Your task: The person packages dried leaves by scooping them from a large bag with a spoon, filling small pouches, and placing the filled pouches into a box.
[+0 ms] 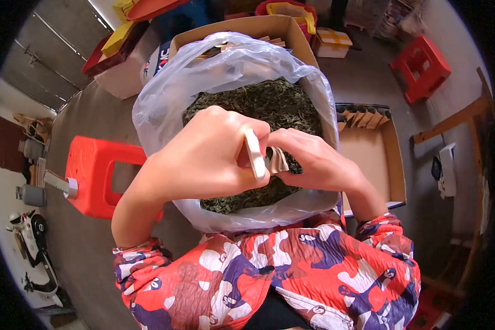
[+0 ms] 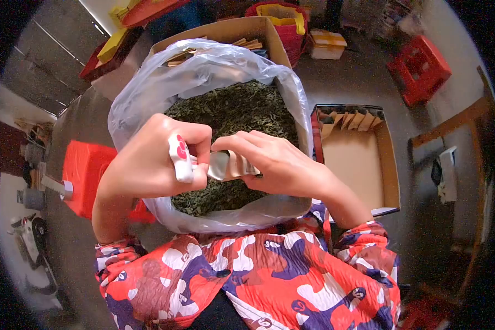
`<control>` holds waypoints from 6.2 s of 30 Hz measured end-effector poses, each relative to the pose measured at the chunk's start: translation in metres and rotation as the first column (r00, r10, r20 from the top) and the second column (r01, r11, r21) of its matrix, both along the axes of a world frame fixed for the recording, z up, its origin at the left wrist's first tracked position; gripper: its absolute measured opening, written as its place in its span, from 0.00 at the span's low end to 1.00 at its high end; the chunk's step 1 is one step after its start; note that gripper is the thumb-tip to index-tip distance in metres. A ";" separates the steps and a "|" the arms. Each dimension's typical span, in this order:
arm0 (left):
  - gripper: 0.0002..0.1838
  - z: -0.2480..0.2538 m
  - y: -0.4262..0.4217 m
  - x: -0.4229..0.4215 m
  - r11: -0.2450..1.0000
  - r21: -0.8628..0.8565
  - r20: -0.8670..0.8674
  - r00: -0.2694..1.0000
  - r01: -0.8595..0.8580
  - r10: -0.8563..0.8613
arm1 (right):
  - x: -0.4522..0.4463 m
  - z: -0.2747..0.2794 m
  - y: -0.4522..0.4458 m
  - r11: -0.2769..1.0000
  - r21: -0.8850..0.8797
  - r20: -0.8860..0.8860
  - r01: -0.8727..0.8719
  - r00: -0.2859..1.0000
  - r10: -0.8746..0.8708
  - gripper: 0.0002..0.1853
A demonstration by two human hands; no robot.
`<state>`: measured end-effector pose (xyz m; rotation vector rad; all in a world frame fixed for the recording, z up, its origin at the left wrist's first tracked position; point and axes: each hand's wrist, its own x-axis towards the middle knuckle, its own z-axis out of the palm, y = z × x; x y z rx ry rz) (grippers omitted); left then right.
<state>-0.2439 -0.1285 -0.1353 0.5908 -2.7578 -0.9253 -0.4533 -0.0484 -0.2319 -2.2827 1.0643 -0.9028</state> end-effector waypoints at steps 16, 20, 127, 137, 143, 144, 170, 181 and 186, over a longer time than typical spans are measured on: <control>0.07 0.028 0.033 0.055 0.952 0.105 -0.249 0.919 -0.288 0.306 | -0.008 0.001 0.011 0.984 0.151 0.295 0.090 0.946 -0.132 0.32; 0.07 0.020 0.031 0.056 0.955 0.125 -0.233 0.928 -0.269 0.292 | -0.013 0.003 0.013 0.987 0.107 0.349 0.122 0.925 -0.152 0.30; 0.05 -0.058 0.058 0.083 0.717 0.590 -0.324 0.706 -0.370 0.630 | 0.004 0.011 -0.017 0.994 -0.065 -0.085 0.092 0.992 -0.098 0.18; 0.04 -0.014 0.032 0.071 0.883 0.359 -0.109 0.926 -0.303 0.362 | 0.016 0.000 -0.014 0.984 -0.176 -0.101 0.006 0.995 -0.024 0.19; 0.04 0.003 0.007 0.026 0.960 0.235 0.016 0.989 -0.149 0.150 | 0.011 0.002 -0.010 0.986 -0.165 -0.135 -0.026 0.991 0.003 0.20; 0.04 0.005 0.005 0.021 0.960 0.233 0.029 0.987 -0.158 0.156 | 0.009 0.001 -0.010 0.991 -0.134 -0.120 -0.026 0.993 0.010 0.20; 0.06 -0.007 -0.004 -0.005 0.989 0.115 -0.051 0.994 -0.089 0.096 | -0.009 -0.003 -0.007 0.986 0.145 0.037 -0.080 0.996 0.076 0.28; 0.07 -0.017 0.000 -0.014 0.998 0.051 -0.081 0.996 -0.032 0.036 | -0.018 -0.004 -0.003 0.981 0.152 0.013 -0.119 0.993 0.118 0.30; 0.08 -0.017 -0.001 -0.014 1.000 -0.013 -0.077 0.997 -0.014 0.013 | -0.015 -0.013 -0.002 0.988 0.142 0.029 -0.068 0.998 0.064 0.29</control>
